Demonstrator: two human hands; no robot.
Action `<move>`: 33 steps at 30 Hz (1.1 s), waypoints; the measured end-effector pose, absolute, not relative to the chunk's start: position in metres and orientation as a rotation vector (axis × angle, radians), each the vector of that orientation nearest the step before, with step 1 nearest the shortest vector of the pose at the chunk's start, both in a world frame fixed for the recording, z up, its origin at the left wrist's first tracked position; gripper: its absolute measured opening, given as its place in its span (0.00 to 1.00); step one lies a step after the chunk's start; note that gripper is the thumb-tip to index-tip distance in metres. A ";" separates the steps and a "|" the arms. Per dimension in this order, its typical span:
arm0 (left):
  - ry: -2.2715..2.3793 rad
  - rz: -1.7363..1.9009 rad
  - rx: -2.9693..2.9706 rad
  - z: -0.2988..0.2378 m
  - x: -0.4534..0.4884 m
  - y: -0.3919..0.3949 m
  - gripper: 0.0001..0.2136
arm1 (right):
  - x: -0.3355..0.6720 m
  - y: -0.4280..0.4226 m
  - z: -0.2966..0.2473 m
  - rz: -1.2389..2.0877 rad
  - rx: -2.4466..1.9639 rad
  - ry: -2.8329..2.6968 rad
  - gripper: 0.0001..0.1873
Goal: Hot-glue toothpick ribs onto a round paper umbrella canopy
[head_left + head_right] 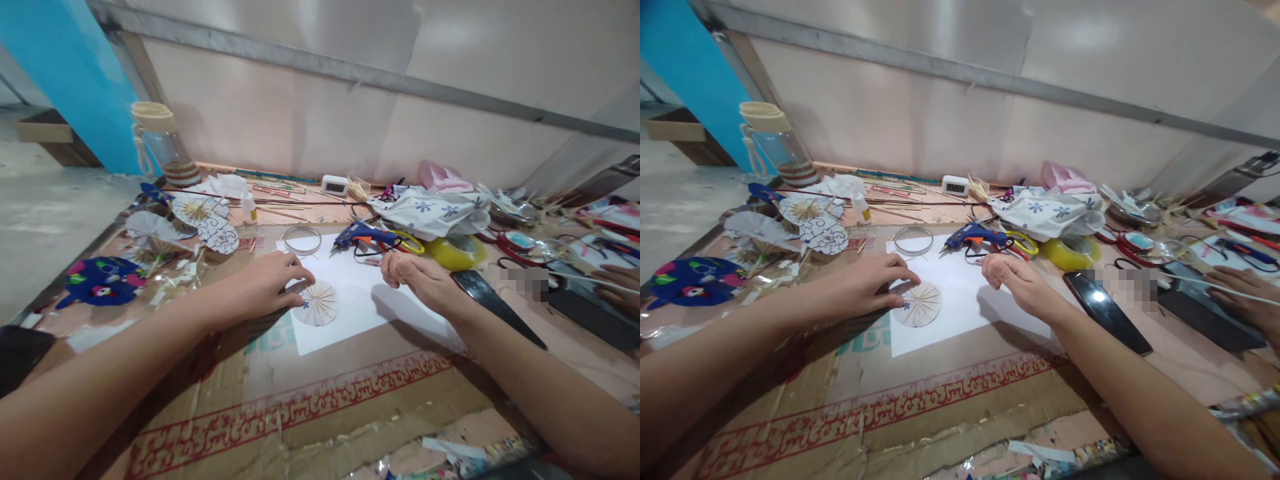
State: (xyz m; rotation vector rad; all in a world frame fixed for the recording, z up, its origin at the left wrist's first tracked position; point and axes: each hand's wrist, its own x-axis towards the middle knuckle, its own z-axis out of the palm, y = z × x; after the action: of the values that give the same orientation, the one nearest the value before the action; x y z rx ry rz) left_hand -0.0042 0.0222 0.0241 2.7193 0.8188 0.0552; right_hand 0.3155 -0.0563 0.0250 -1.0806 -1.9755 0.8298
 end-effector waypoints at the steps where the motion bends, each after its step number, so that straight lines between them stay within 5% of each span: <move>1: 0.819 0.054 2.719 0.024 -0.004 0.022 0.16 | 0.313 -0.056 0.026 0.836 -1.071 -2.009 0.31; 8: 0.838 0.039 2.707 0.025 -0.004 0.021 0.16 | 0.281 -0.046 0.018 0.746 -1.125 -2.308 0.12; 23: 0.791 0.102 2.735 0.022 -0.005 0.023 0.15 | 0.255 -0.030 0.004 0.672 -1.253 -2.328 0.04; 33: 0.794 0.093 2.744 0.023 -0.004 0.022 0.15 | 0.247 -0.034 0.001 0.587 -1.365 -2.354 0.10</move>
State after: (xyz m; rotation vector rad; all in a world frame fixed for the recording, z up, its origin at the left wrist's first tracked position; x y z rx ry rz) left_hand -0.0044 0.0216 0.0233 2.7442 0.7941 0.0929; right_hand 0.2468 -0.0341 0.0010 -1.3646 -2.3542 0.5868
